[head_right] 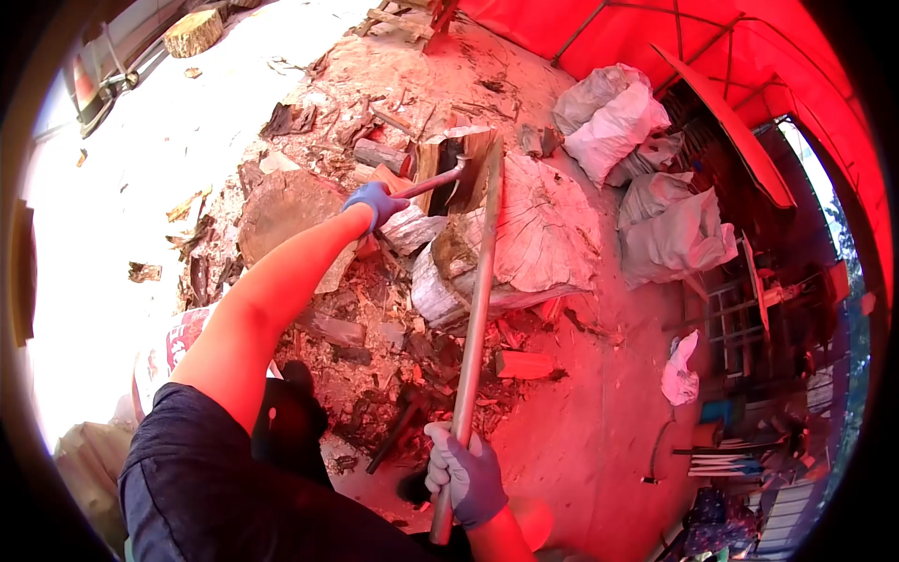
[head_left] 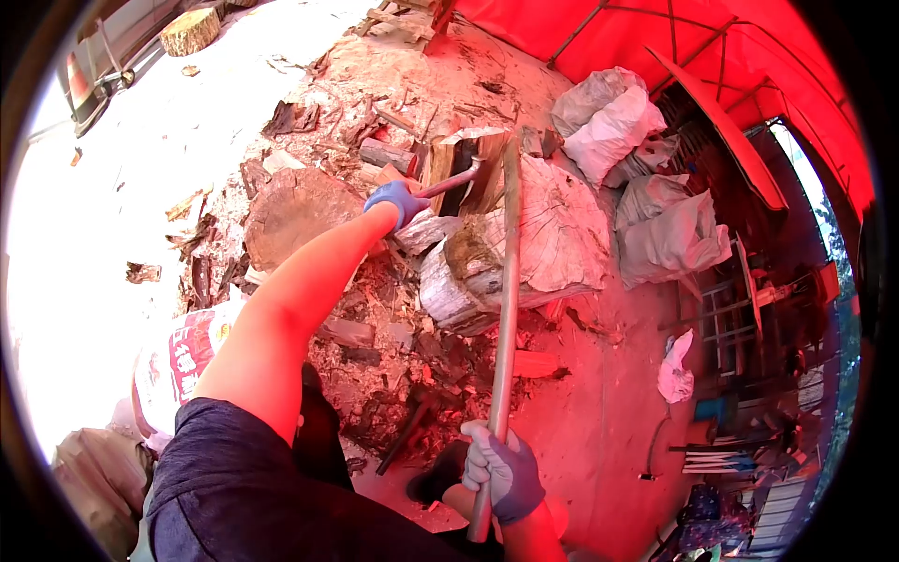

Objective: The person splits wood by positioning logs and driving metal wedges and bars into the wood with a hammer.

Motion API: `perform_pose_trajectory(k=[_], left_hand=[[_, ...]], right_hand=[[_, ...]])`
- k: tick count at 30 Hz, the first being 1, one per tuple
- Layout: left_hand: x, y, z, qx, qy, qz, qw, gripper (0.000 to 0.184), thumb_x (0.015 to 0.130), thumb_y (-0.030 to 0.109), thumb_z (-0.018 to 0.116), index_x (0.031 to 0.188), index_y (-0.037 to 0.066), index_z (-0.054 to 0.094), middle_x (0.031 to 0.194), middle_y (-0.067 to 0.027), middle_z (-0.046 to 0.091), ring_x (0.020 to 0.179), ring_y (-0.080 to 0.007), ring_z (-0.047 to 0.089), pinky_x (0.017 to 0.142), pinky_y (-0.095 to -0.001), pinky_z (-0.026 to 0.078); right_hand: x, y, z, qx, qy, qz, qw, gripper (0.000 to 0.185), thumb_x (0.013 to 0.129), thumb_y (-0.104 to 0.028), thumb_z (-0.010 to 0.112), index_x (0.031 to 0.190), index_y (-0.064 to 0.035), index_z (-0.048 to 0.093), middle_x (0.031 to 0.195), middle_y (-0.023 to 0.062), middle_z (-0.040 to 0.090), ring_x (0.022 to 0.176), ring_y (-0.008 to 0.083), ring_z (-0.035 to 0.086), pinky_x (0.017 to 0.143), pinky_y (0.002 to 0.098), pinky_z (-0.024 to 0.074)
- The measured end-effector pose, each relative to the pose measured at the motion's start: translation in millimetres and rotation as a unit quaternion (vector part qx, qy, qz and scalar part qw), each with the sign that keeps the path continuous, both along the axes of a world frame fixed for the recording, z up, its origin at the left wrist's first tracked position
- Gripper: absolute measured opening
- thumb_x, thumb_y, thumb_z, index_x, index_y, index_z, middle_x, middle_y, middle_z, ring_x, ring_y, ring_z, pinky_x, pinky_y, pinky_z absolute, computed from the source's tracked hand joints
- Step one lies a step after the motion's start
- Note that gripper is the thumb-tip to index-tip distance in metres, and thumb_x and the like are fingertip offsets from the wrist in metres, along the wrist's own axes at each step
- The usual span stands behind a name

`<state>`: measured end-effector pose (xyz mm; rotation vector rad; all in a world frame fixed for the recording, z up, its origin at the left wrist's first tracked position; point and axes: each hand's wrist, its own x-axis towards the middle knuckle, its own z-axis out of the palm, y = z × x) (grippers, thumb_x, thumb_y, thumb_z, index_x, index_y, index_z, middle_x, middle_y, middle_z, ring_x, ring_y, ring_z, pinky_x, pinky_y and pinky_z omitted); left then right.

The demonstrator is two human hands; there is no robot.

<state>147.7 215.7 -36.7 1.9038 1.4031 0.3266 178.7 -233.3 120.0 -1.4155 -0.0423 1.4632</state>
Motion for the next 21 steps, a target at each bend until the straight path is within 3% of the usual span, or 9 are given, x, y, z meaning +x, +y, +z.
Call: perform_pose_trajectory(k=[5,6,8,12,14,17,19,21], left_hand=[[-14.9,-11.9,-40.1,-0.046,-0.035,0.068,0.996,0.056,0.076,0.052,0.075,0.108,0.006,0.072,0.104,-0.0184,0.072,0.097,-0.0324,0.07,0.085,-0.0415,0.053],[-17.9,-13.4,-55.8,-0.049,-0.035,0.069,0.996,0.056,0.076,0.052,0.075,0.108,0.006,0.072,0.104,-0.0184,0.072,0.097,-0.0324,0.07,0.085,-0.0415,0.053],[-16.2,-6.6,-79.7,-0.17,-0.128,0.119,0.97,0.056,0.075,0.049,0.077,0.107,0.003,0.072,0.1,-0.0187,0.072,0.091,-0.0321,0.071,0.08,-0.0414,0.054],[-28.0,-22.7,-69.3,-0.097,-0.092,0.125,0.983,0.058,0.073,0.048,0.08,0.104,0.0,0.072,0.1,-0.0198,0.072,0.091,-0.0339,0.071,0.079,-0.0422,0.054],[-24.9,-29.3,-63.6,-0.122,-0.063,0.142,0.98,0.061,0.072,0.047,0.081,0.109,0.0,0.07,0.105,-0.0209,0.071,0.098,-0.0344,0.07,0.083,-0.0422,0.054],[-38.2,-28.4,-104.3,-0.12,-0.113,0.154,0.974,0.055,0.073,0.041,0.082,0.105,-0.002,0.07,0.094,-0.0186,0.072,0.085,-0.0311,0.071,0.074,-0.0394,0.056],[-57.5,-44.7,-113.6,-0.209,-0.269,0.138,0.93,0.043,0.076,0.034,0.083,0.095,-0.003,0.07,0.08,-0.0136,0.07,0.069,-0.0234,0.068,0.061,-0.0352,0.053],[-81.1,-72.7,-85.5,-0.221,-0.248,0.146,0.932,0.039,0.077,0.032,0.083,0.09,-0.002,0.069,0.075,-0.011,0.068,0.063,-0.0202,0.064,0.056,-0.034,0.05]], right_hand=[[73.8,-5.0,88.6,0.003,0.032,0.068,0.997,0.043,0.1,-0.028,0.057,0.133,-0.0019,0.049,0.07,-0.0014,0.04,0.05,0.0087,0.039,0.048,0.0263,0.0373],[85.1,-4.5,103.2,-0.018,-0.017,0.085,0.996,0.044,0.1,-0.028,0.057,0.135,-0.0017,0.048,0.07,-0.001,0.041,0.049,0.0087,0.039,0.047,0.0261,0.0371],[108.5,-6.6,121.7,-0.034,-0.072,0.102,0.992,0.046,0.1,-0.029,0.056,0.136,-0.0014,0.047,0.071,-0.0007,0.043,0.048,0.0087,0.039,0.046,0.026,0.0369],[141.5,-15.0,125.4,-0.049,-0.134,0.146,0.979,0.046,0.098,-0.022,0.06,0.137,-0.0023,0.046,0.073,0.0021,0.049,0.046,0.0102,0.042,0.043,0.0277,0.0389],[140.4,-14.9,114.3,-0.113,-0.236,0.213,0.941,0.046,0.094,-0.019,0.063,0.134,-0.0034,0.046,0.072,0.003,0.051,0.047,0.0121,0.047,0.043,0.0289,0.0418],[151.4,-20.8,92.3,-0.165,-0.292,0.249,0.909,0.047,0.09,-0.019,0.068,0.132,-0.0068,0.048,0.068,0.0021,0.049,0.046,0.0134,0.047,0.042,0.0311,0.043],[182.5,-17.1,104.3,-0.231,-0.373,0.296,0.849,0.044,0.088,-0.019,0.069,0.127,-0.009,0.053,0.066,0.0011,0.048,0.047,0.0131,0.047,0.043,0.0316,0.0437],[247.0,-5.5,130.8,-0.297,-0.471,0.348,0.755,0.037,0.085,-0.018,0.071,0.119,-0.0102,0.06,0.065,0.0009,0.05,0.049,0.0131,0.05,0.045,0.0316,0.0454]])
